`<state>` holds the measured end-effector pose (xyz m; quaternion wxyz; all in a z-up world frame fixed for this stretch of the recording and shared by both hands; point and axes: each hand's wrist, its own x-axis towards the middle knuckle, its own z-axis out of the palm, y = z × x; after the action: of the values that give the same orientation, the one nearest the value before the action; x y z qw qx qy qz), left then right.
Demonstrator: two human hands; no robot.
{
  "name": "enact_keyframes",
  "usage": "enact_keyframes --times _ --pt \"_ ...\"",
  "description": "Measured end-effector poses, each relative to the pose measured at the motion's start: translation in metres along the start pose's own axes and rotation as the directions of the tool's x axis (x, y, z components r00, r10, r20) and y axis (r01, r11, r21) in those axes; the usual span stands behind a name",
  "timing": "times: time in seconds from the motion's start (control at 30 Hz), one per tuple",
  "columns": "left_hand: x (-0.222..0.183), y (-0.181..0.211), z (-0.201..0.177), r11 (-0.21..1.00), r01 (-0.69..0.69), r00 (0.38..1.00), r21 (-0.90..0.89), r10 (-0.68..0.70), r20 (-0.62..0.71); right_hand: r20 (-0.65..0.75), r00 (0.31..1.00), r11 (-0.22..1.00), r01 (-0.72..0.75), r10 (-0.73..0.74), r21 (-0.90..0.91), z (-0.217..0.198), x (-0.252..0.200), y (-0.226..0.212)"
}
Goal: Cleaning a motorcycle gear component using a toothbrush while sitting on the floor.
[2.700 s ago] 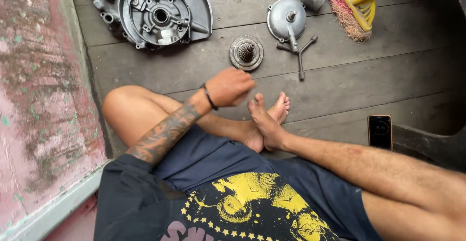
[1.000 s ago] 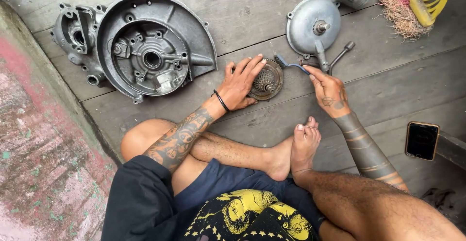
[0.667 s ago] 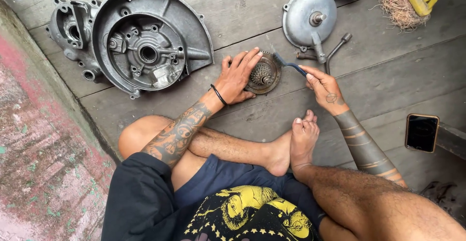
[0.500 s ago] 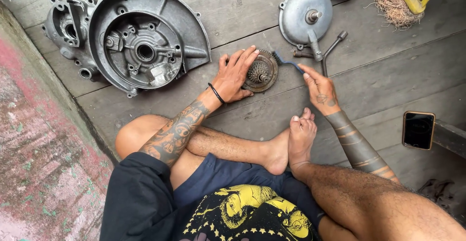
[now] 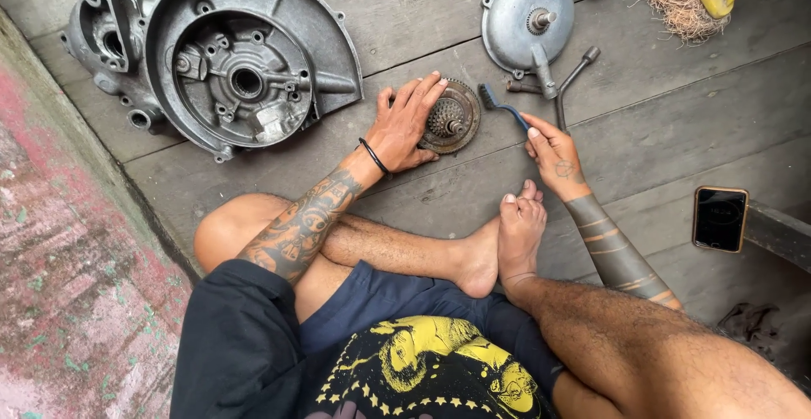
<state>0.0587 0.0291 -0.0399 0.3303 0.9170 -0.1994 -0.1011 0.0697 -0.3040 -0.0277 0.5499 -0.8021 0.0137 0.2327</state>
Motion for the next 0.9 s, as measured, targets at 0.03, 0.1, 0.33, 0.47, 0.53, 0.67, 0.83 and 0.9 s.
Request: enact_keyframes --times 0.03,0.1,0.33,0.47,0.53,0.67,0.83,0.9 --pt "0.0 0.001 0.002 1.0 0.003 1.0 -0.003 -0.003 0.002 0.015 1.0 0.999 -0.021 0.02 0.041 0.001 -0.002 0.0" --pt "0.0 -0.001 0.0 1.0 0.006 1.0 0.006 -0.006 0.002 0.033 0.999 0.996 -0.034 0.031 0.088 0.007 -0.002 -0.007" --pt "-0.003 0.003 0.005 1.0 0.017 1.0 -0.002 -0.017 -0.011 0.075 0.996 0.998 0.058 -0.058 -0.005 0.011 -0.012 -0.016" --pt "0.0 0.003 0.005 0.999 0.026 0.999 0.045 -0.025 -0.023 0.036 0.999 0.999 0.031 -0.032 0.027 0.006 -0.013 -0.018" --pt "-0.005 0.006 0.01 0.999 0.035 0.999 0.037 -0.034 -0.03 0.034 0.998 0.999 0.045 -0.044 -0.019 -0.001 -0.01 0.004" --pt "-0.003 0.006 0.006 0.999 0.043 0.999 0.033 -0.041 -0.034 0.083 0.989 0.969 -0.14 0.125 0.205 0.004 -0.02 -0.006" --pt "-0.003 0.006 0.008 0.996 0.052 0.997 0.073 -0.048 -0.057 0.018 0.999 0.999 -0.029 0.028 0.035 0.007 -0.02 -0.013" --pt "-0.001 0.007 0.01 0.995 0.05 0.997 0.086 -0.045 -0.059 0.002 0.998 0.982 0.061 -0.062 -0.177 0.007 -0.018 -0.014"
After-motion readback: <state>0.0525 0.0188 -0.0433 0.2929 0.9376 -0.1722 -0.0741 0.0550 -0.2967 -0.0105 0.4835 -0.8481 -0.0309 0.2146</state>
